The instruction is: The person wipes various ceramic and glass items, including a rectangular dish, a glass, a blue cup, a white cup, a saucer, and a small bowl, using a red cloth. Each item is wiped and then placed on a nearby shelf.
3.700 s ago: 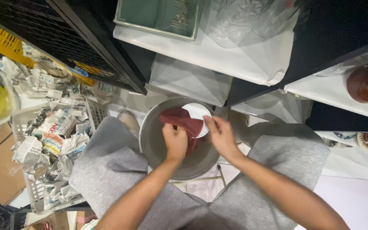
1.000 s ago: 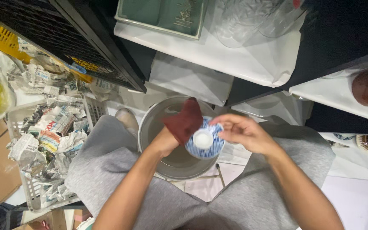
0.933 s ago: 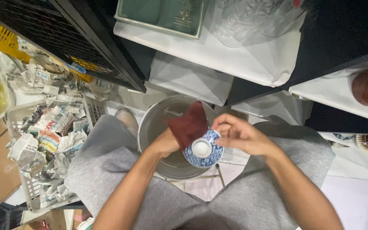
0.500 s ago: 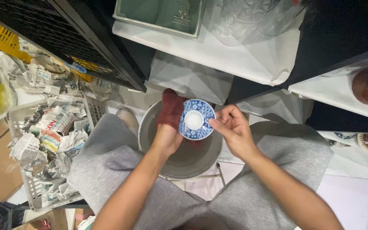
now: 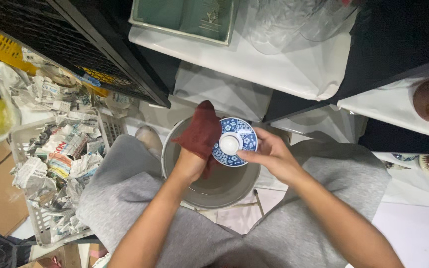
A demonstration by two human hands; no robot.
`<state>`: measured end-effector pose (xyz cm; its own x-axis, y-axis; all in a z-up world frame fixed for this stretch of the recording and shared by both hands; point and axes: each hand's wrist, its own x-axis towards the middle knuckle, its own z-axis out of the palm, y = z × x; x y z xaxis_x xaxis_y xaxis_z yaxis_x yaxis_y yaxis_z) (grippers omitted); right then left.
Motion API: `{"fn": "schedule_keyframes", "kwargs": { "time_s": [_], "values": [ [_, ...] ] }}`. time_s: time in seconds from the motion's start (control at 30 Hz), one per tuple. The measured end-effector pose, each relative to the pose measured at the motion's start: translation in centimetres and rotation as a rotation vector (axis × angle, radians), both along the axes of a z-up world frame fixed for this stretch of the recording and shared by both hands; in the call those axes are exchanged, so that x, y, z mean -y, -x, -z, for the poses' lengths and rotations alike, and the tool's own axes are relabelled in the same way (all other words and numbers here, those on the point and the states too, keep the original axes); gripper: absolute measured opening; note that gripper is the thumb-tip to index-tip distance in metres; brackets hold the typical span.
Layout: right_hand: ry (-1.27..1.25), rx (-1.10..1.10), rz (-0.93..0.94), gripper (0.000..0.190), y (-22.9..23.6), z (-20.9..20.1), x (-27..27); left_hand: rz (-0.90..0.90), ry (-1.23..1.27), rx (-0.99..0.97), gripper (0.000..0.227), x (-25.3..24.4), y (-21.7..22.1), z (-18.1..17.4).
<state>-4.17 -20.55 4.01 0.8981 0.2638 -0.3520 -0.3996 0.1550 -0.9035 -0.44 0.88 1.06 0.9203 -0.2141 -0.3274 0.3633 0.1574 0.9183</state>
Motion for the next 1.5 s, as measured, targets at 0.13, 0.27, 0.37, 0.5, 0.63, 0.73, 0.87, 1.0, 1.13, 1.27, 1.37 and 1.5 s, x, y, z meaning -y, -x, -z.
{"fn": "schedule_keyframes", "kwargs": {
  "time_s": [0.13,0.27,0.37,0.5,0.63,0.73,0.87,1.0,1.13,1.27,1.37,1.5],
  "values": [
    [0.031,-0.098,-0.132,0.024,-0.2,-0.1,1.6,0.007,-0.126,0.272,0.033,-0.1,0.0,1.6],
    [0.071,-0.128,-0.165,0.020,0.0,-0.1,2.2,0.115,-0.357,0.922,0.029,-0.2,-0.4,1.5],
    [0.063,-0.141,-0.049,0.021,0.2,0.3,1.9,0.122,-0.261,0.015,0.033,0.0,0.0,0.5],
    [-0.106,-0.163,0.178,0.021,-0.2,0.9,1.8,0.018,0.167,-0.285,0.032,0.3,-0.6,-0.9],
    [-0.280,-0.202,0.329,0.018,-0.1,1.6,1.1,0.024,0.179,-0.189,0.031,0.2,-0.6,-0.4],
    [-0.339,-0.257,0.352,0.017,0.1,2.5,0.0,-0.040,0.209,-0.086,0.029,0.8,0.1,1.6],
    [-0.365,-0.216,0.311,0.015,0.1,3.7,-0.1,-0.085,0.173,0.057,0.027,1.4,1.2,4.1],
    [-0.339,-0.101,0.343,0.016,-0.3,4.5,0.7,-0.081,0.218,0.026,0.025,1.4,0.9,3.1],
    [-0.431,-0.094,0.508,0.010,-1.7,4.7,0.8,-0.015,0.297,-0.163,0.032,0.9,-0.1,-0.3],
    [-0.486,-0.143,0.649,0.009,-3.6,4.0,1.1,0.033,0.419,-0.085,0.043,1.3,-1.1,-1.8],
    [-0.412,-0.078,0.651,0.012,-4.3,3.1,0.1,-0.091,0.400,-0.167,0.029,1.7,-1.5,-1.7],
    [-0.088,0.165,0.665,0.018,-5.2,2.5,-2.2,0.017,0.521,-0.115,0.036,0.6,-1.2,-1.9]
  ]
}}
